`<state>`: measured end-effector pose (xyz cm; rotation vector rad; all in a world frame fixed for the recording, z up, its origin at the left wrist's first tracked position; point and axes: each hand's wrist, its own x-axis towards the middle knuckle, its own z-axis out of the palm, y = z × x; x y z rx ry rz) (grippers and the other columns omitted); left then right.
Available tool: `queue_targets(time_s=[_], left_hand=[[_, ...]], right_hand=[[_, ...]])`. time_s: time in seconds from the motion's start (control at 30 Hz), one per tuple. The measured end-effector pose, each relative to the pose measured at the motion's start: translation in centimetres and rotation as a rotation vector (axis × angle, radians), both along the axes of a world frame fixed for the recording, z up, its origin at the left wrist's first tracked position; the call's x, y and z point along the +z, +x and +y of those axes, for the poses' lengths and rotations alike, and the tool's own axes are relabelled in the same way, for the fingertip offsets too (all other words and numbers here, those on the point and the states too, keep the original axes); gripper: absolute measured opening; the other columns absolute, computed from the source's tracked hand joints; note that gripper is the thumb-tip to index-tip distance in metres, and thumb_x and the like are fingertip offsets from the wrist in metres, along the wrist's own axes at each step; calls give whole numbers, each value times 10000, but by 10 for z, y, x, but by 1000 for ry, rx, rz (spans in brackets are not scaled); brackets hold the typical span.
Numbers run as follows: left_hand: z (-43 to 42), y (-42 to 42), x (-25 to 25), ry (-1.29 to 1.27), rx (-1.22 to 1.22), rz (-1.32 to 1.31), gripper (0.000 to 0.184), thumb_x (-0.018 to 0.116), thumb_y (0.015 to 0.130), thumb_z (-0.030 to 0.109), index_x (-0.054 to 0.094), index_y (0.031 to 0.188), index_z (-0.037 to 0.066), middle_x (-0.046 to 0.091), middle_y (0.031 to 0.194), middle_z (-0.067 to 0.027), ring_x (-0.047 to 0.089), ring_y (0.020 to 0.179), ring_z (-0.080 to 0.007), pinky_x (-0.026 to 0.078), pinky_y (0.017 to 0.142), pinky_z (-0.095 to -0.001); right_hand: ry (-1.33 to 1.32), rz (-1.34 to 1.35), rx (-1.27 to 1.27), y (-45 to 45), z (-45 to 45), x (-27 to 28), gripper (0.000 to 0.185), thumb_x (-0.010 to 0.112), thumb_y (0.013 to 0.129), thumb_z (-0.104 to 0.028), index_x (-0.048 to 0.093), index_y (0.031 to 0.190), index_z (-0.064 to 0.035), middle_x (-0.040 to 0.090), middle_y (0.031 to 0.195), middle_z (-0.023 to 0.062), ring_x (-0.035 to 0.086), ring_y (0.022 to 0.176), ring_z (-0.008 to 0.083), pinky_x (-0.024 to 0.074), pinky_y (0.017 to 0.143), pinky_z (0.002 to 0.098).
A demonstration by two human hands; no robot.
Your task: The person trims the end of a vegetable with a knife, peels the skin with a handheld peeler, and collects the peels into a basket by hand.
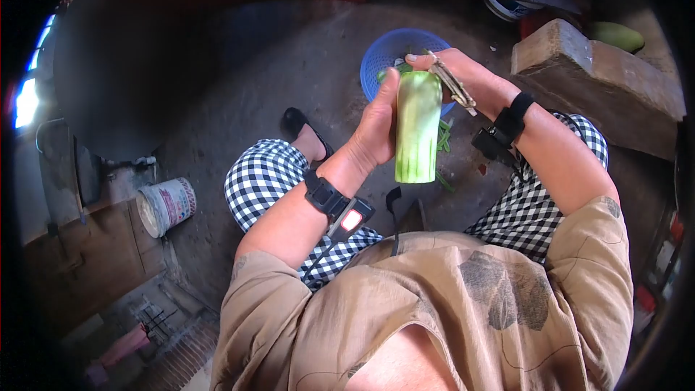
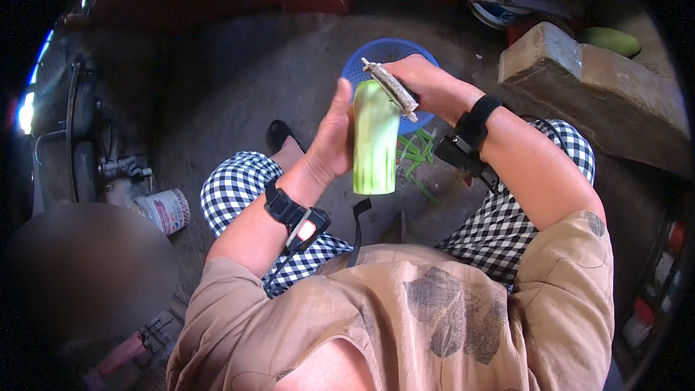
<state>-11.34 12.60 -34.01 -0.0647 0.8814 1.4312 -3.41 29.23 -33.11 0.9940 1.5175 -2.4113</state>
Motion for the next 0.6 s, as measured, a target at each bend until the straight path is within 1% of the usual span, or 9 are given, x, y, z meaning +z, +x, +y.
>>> queue_targets(time_s=[0.03, 0.13, 0.17, 0.2, 0.27, 0.37, 0.47, 0.5, 0.6], left_hand=[[-4, 0, 3, 122, -80, 39, 597, 665, 864, 467, 553, 1219, -1, 662, 1053, -144, 692, 867, -255, 606, 760, -430], [-2, 1, 8, 56, -119, 314, 517, 769, 774, 232, 568, 1178, -21, 658, 988, -131, 687, 823, -235, 611, 735, -425], [-2, -2, 12, -25, -113, 252, 500, 774, 689, 58, 584, 1142, -35, 655, 936, -123, 679, 806, -227, 598, 733, -384], [-2, -2, 14, -51, -114, 336, 492, 778, 679, 50, 589, 1126, -32, 657, 928, -121, 677, 807, -222, 589, 735, -370], [-2, -1, 15, -103, -122, 507, 477, 787, 661, 34, 597, 1094, -27, 662, 913, -118, 672, 808, -211, 572, 738, -344], [-1, -2, 8, -118, -159, 749, 484, 798, 620, 8, 599, 1060, -19, 669, 919, -113, 665, 833, -196, 552, 757, -322], [-1, -4, 0, -193, -204, 954, 490, 805, 595, 30, 594, 1034, -24, 679, 938, -110, 664, 845, -192, 544, 777, -328], [-1, -4, 0, -213, -221, 1057, 534, 808, 566, 71, 596, 1046, -31, 683, 938, -140, 669, 857, -239, 536, 793, -349], [-1, -3, 3, -258, -277, 1315, 645, 812, 504, 172, 599, 1074, -41, 689, 937, -211, 675, 887, -350, 517, 830, -398]], right_hand=[[22, -17, 9, -2, 1, -1, 322, 642, 944, -319, 721, 936, -7, 712, 850, 60, 658, 685, 134, 526, 617, 301], [131, -85, -104, -6, 15, 19, 327, 644, 943, -321, 716, 896, -6, 707, 805, 58, 658, 666, 131, 519, 602, 286], [130, -12, -60, -6, 35, 8, 360, 661, 926, -361, 712, 847, -14, 700, 761, 60, 654, 636, 134, 514, 581, 289], [169, -2, -88, -11, 55, -9, 388, 677, 908, -388, 703, 776, -24, 693, 733, 63, 645, 603, 141, 506, 556, 300], [448, -97, -44, -14, 74, -1, 392, 714, 865, -385, 703, 751, -10, 689, 736, 75, 649, 615, 142, 499, 537, 310], [864, -124, -56, -23, 80, -17, 424, 714, 844, -425, 668, 728, -20, 613, 636, 57, 575, 551, 133, 447, 541, 306], [1264, -226, 62, -33, 73, -7, 434, 718, 804, -429, 675, 769, 2, 616, 653, 120, 608, 604, 232, 468, 604, 371], [1318, -305, 50, -37, 64, -3, 448, 702, 791, -452, 684, 821, -6, 640, 724, 163, 645, 722, 325, 490, 683, 438], [1409, -363, 46, -45, 56, -3, 427, 683, 806, -459, 699, 844, -34, 676, 815, 170, 663, 838, 353, 502, 737, 459]])
